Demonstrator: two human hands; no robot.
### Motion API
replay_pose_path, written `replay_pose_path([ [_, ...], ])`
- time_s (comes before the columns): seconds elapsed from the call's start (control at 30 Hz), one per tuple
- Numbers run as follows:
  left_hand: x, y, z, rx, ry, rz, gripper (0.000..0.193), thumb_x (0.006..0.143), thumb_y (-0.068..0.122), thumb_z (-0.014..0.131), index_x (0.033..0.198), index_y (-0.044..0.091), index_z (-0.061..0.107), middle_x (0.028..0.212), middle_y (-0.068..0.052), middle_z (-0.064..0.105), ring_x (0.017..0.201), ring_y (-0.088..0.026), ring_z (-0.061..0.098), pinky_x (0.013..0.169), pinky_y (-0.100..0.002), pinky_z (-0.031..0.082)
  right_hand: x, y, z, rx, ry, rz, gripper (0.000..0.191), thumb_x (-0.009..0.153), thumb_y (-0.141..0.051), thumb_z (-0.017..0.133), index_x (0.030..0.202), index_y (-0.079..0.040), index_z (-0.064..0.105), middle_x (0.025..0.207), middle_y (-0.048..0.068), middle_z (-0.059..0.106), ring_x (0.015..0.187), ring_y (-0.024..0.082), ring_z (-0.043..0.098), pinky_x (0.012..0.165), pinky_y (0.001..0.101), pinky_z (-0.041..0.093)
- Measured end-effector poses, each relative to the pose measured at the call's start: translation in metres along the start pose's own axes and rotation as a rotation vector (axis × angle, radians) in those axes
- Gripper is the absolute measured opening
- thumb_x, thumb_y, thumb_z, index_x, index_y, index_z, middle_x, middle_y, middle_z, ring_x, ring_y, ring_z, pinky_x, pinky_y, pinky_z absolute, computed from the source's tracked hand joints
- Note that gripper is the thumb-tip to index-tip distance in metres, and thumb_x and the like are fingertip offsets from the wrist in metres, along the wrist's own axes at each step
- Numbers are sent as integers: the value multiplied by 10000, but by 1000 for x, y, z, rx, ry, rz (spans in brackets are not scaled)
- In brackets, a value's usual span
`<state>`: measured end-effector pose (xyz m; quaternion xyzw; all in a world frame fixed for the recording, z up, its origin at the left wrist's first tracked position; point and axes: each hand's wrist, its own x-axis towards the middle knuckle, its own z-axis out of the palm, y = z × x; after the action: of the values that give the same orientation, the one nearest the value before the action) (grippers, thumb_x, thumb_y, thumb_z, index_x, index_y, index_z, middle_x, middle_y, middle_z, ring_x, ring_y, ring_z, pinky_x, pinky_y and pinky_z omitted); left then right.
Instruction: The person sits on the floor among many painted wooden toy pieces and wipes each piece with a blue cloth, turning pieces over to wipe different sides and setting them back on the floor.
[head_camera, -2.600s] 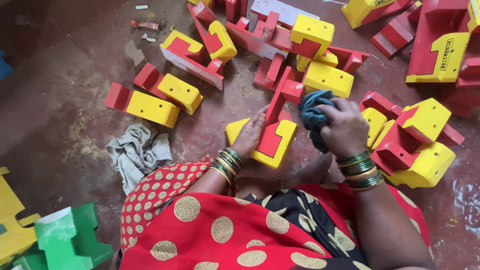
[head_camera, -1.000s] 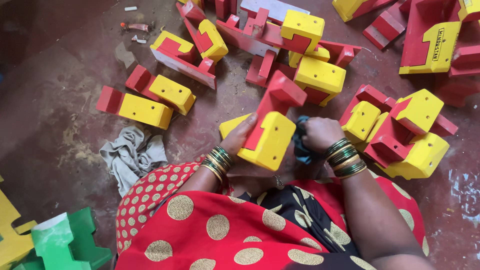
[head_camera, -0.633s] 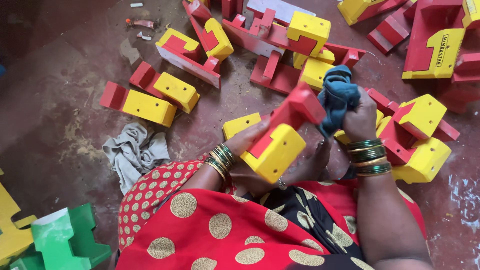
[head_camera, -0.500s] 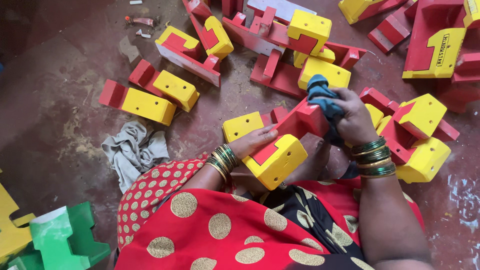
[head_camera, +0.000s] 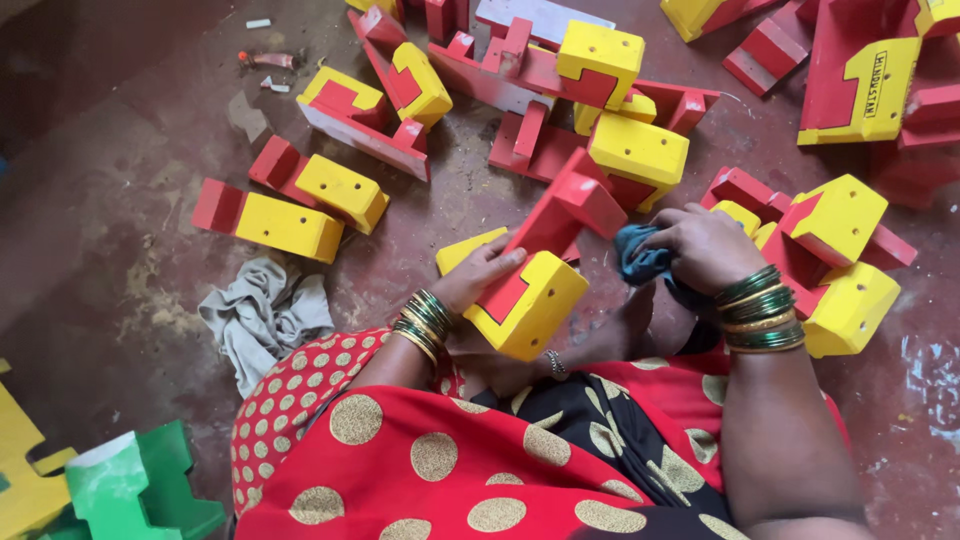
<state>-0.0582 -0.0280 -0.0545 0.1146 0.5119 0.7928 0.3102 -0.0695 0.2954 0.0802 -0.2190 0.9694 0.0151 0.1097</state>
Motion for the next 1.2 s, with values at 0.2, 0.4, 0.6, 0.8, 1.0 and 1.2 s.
replay_pose_path([
  [0.2,-1,1,-3,-33,11,102,597,985,260,697,1517,67,506,1325,-15,652,1146,-71,618,1006,-274,519,-6,-14,-15,281,509,129,397,852,-30,653,1182,-214,776,1192,78,694,1061,338,658,898,459,540],
  [0.4,-4,0,5,-41,-5,0,617,940,250,736,1495,71,534,1278,-29,692,1100,-91,652,984,-288,538,-9,-53,-30,467,804,-145,344,948,-34,614,1276,-94,700,1234,137,660,1126,349,651,960,437,545],
  [0.6,-9,-1,4,-6,23,-28,595,925,248,755,1453,32,584,1250,-45,707,1094,-107,661,984,-294,536,1,-40,-18,351,475,4,268,823,-129,664,1079,-150,742,1154,81,709,1058,341,656,854,462,555],
  [0.8,-12,7,-4,-94,64,31,570,918,210,740,1434,35,571,1264,-26,698,1109,-105,656,977,-293,532,1,-29,-6,197,295,223,441,738,-96,598,1149,-180,733,1067,104,717,974,373,665,779,523,546],
  [1.0,-10,4,2,78,-45,-42,612,932,193,742,1493,42,545,1254,-16,696,1089,-91,654,989,-277,526,-5,-45,-23,525,574,100,304,854,-130,602,1130,-149,728,1068,106,723,961,355,700,801,448,568],
  [1.2,-6,-2,2,16,59,-74,570,929,193,724,1455,55,552,1194,-37,716,1026,-91,690,921,-277,564,-1,-49,-11,522,699,21,260,901,-150,618,1149,-126,691,1037,115,687,985,360,676,807,453,553],
])
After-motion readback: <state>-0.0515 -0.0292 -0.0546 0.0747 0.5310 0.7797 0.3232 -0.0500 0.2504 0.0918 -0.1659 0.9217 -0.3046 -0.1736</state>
